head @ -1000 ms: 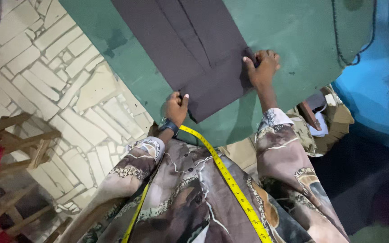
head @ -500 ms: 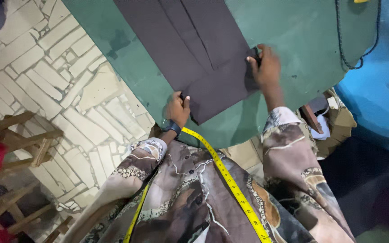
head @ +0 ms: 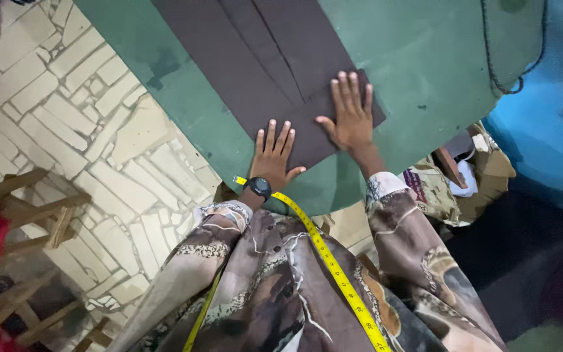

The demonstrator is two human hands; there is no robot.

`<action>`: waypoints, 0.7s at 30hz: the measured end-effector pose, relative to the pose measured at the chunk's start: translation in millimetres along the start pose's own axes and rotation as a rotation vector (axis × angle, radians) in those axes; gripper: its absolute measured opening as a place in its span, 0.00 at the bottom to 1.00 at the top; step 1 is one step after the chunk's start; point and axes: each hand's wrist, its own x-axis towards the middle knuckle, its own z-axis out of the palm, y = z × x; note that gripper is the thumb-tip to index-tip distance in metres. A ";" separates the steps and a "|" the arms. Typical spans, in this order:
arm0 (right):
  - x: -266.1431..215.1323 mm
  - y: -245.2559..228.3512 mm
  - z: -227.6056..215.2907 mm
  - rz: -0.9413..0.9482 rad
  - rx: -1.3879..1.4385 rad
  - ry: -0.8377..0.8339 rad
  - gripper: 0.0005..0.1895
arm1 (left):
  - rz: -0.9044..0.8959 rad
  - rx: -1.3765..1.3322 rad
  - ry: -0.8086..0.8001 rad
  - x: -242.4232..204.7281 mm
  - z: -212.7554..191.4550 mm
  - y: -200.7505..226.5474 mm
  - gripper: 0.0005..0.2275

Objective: The person folds a brown garment on a green worktable, aligns edges, and uses scissors to trim a small section. The person then folds the garment into a compact rectangle and places it on the table.

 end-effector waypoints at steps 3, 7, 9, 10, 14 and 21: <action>-1.4 5.6 -1.9 0.018 0.007 0.029 0.50 | -0.011 0.016 -0.008 1.2 3.4 -1.0 0.46; -17.5 17.4 0.0 -0.048 0.002 0.130 0.53 | 0.004 -0.022 0.015 0.3 3.7 -0.3 0.47; -32.4 27.2 0.6 -0.008 0.020 0.160 0.55 | -0.003 -0.030 0.007 -1.2 5.1 1.0 0.47; -37.4 32.2 1.0 0.067 0.020 0.111 0.55 | -0.008 -0.015 -0.002 -0.8 5.8 0.1 0.47; -56.6 42.9 4.5 0.158 0.013 0.157 0.53 | -0.005 0.011 -0.047 -0.3 5.5 -0.2 0.48; -53.6 34.6 16.5 0.231 0.030 0.059 0.48 | -0.005 0.024 -0.054 -0.1 -6.9 3.7 0.47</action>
